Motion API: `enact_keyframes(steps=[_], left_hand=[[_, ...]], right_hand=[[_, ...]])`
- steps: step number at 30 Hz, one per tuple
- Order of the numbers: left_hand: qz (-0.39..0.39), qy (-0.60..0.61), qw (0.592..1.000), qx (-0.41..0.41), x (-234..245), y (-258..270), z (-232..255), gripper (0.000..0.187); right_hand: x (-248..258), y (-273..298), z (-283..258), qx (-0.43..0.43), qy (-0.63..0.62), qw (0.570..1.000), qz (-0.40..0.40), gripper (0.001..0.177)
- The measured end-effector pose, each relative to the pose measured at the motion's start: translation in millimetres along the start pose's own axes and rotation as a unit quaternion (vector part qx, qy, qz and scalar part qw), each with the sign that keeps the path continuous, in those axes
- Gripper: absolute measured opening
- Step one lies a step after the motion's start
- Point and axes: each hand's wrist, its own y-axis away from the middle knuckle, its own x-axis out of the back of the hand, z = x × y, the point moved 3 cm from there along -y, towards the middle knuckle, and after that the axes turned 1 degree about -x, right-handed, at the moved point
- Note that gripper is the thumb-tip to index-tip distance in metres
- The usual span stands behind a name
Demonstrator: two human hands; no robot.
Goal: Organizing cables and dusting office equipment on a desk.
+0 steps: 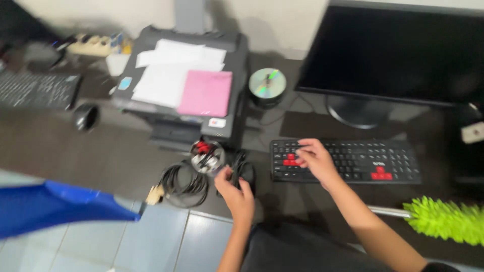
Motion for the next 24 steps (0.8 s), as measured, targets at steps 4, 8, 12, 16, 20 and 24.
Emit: enact_keyframes(steps=[4,8,12,16,20,24], left_hand=[[-0.128,0.061,0.99,-0.019,-42.8,28.5,19.2,0.05],[-0.267,0.08,0.96,-0.033,-81.5,43.8,38.1,0.05],[-0.366,0.089,0.926,-0.006,-120.7,47.4,41.9,0.047],[-0.426,0.094,0.9,-0.015,-152.1,47.9,52.4,0.045],[-0.478,0.068,0.874,-0.061,-183.5,65.0,68.3,0.034],[-0.527,0.059,0.837,-0.134,-219.2,113.1,86.5,0.026]], right_hand=[[81.1,35.3,35.0,-0.016,-0.02,0.992,0.125,0.029],[141.0,85.6,70.9,-0.048,-0.049,0.971,0.231,0.023],[179.7,122.4,108.2,-0.087,-0.093,0.947,0.296,0.02],[198.8,145.0,115.4,-0.098,-0.11,0.933,0.33,0.019],[212.6,155.0,115.3,-0.098,-0.102,0.94,0.311,0.017],[237.1,162.4,138.4,-0.091,-0.1,0.952,0.274,0.017]])
